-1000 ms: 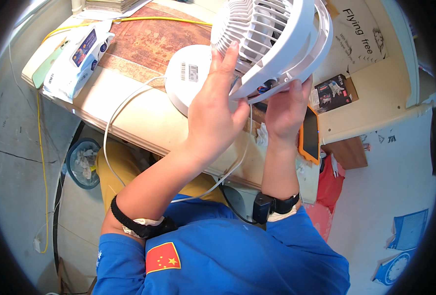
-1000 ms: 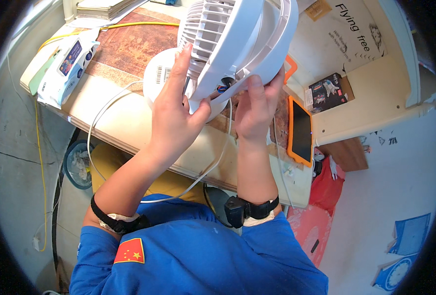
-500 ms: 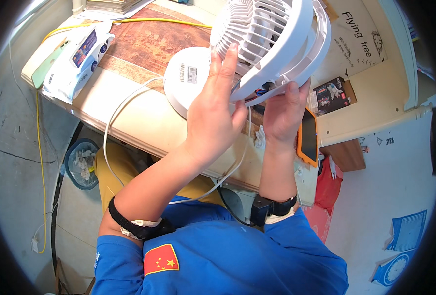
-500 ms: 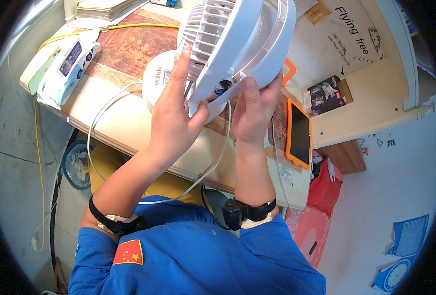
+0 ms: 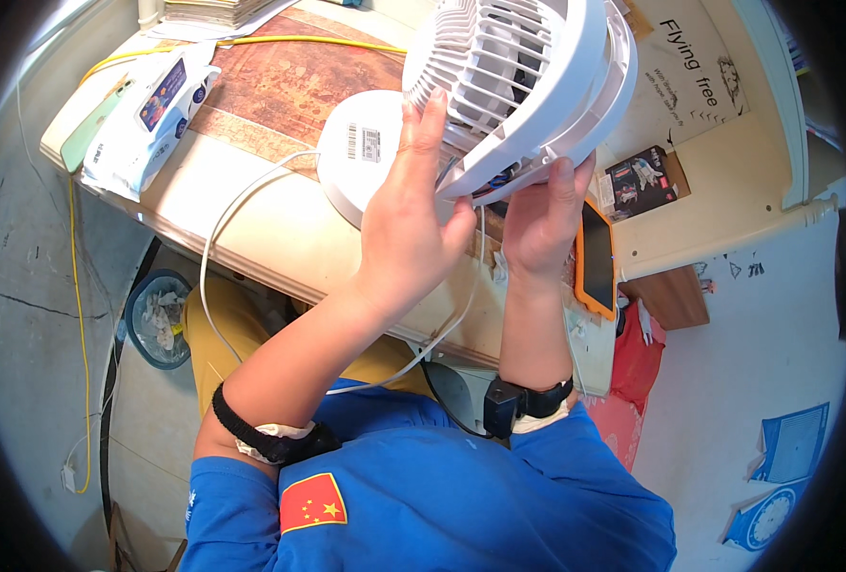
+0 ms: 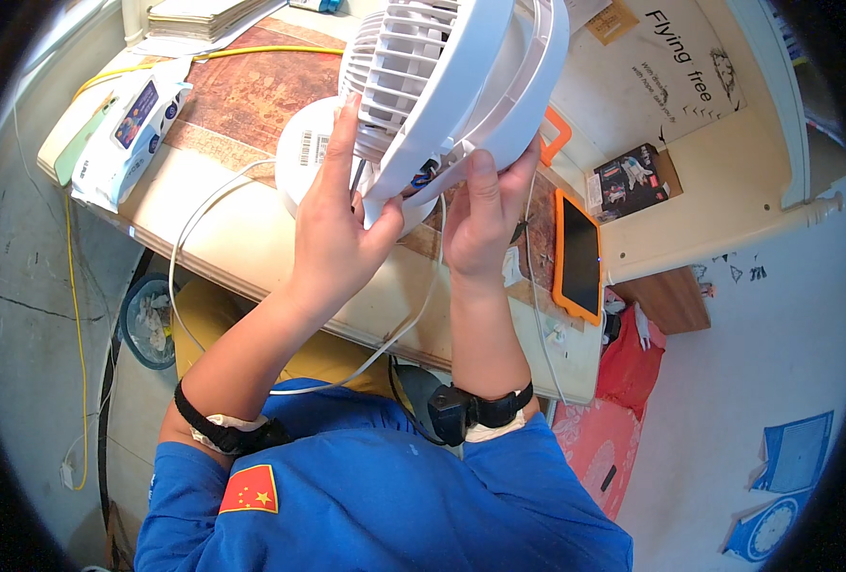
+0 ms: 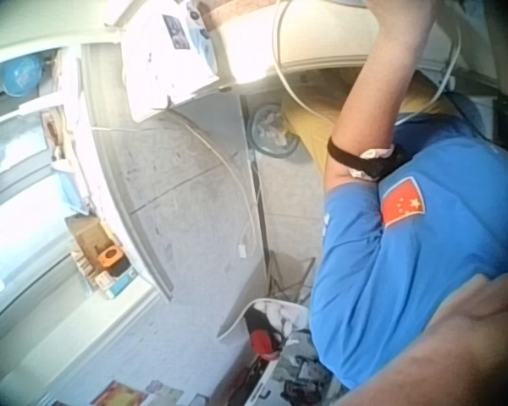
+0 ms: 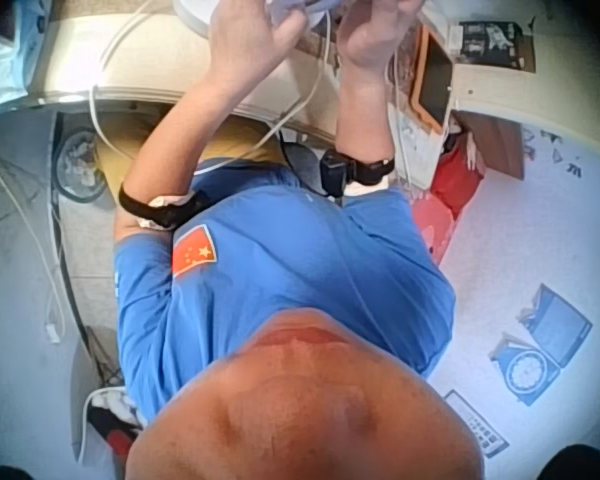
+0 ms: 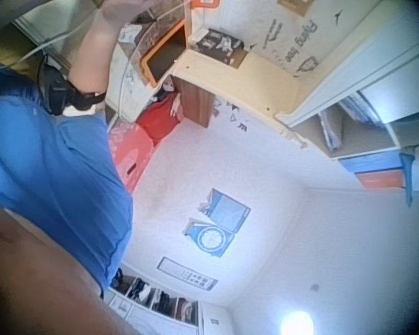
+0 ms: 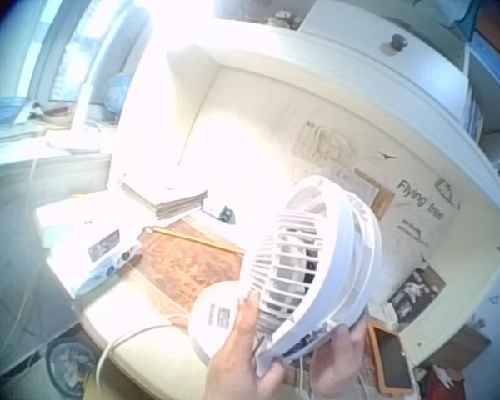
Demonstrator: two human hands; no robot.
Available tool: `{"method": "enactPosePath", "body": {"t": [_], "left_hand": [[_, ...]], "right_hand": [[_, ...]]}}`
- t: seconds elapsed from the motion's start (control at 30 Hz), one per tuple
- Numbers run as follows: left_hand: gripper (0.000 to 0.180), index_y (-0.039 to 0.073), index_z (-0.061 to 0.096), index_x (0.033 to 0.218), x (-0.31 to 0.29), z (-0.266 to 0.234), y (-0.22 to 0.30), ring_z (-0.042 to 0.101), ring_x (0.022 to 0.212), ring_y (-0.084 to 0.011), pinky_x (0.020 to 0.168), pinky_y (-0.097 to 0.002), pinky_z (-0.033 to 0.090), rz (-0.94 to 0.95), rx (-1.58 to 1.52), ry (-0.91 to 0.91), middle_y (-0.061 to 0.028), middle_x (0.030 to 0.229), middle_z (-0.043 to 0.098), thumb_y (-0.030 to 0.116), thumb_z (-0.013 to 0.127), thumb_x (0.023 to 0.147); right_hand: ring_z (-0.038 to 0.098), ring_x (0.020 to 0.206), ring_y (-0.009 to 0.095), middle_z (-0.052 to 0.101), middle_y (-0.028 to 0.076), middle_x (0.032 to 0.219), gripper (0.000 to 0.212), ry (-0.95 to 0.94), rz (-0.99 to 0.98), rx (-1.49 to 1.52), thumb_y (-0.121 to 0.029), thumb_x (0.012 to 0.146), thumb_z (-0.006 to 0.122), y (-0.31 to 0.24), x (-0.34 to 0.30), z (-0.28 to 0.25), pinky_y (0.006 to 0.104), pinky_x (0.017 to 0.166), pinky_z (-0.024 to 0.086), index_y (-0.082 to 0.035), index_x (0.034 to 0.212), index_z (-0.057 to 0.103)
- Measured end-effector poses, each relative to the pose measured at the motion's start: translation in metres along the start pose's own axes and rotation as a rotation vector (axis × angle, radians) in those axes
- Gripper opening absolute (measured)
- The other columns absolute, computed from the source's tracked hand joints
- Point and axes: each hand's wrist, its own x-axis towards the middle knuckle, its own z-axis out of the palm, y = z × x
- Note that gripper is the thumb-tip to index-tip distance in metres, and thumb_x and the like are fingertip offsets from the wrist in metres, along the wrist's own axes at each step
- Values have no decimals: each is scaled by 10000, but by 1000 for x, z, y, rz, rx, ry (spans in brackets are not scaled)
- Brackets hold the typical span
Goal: The person disassembles a white desk fan using a screwdriver to remove screws from the casing and then prying the front grill off by hand.
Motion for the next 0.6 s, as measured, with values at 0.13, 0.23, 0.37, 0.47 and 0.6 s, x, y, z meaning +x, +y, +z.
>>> {"method": "enactPosePath", "body": {"t": [0.13, 0.23, 0.37, 0.47, 0.6], "left_hand": [[835, 47, 245, 1457, 1, -2, 4, 322, 1327, -436, 1032, -419, 367, 28, 45, -16, -319, 1385, 366, -34, 597, 705], [832, 56, 239, 1462, 1, -3, 7, 341, 1320, -427, 1026, -412, 374, 31, 94, -32, -322, 1376, 378, -40, 589, 713], [830, 57, 229, 1468, 3, -5, 8, 444, 1263, -401, 970, -379, 422, -24, 123, -67, -315, 1348, 423, -51, 577, 722], [840, 60, 218, 1472, 5, -7, 6, 593, 983, -289, 757, -314, 491, -35, 108, -58, -258, 1293, 497, -25, 589, 723], [859, 35, 198, 1458, 6, -8, 3, 448, 555, -10, 463, -150, 362, -91, 35, -2, -198, 1316, 490, -50, 613, 710]], "right_hand": [[414, 1227, 215, 417, 125, 1314, 670, 23, 8, 0, -235, 877, 612, -1, -1, -3, 372, 1054, 299, 15, 1380, 247], [431, 1209, 209, 429, 120, 1296, 682, -8, 20, 6, -226, 865, 628, -3, 2, -8, 365, 1042, 324, 14, 1376, 245], [446, 1184, 190, 443, 110, 1263, 703, 17, 51, 68, -179, 836, 664, -5, 0, -4, 347, 1022, 354, 17, 1368, 248], [434, 1202, 186, 438, 113, 1282, 763, -35, -17, -34, -170, 822, 675, -1, 2, -2, 339, 1031, 351, 14, 1400, 211], [441, 1209, 202, 414, 131, 1325, 836, -78, -27, -27, -158, 804, 691, 3, 0, 4, 351, 1019, 368, 24, 1429, 167]]}}
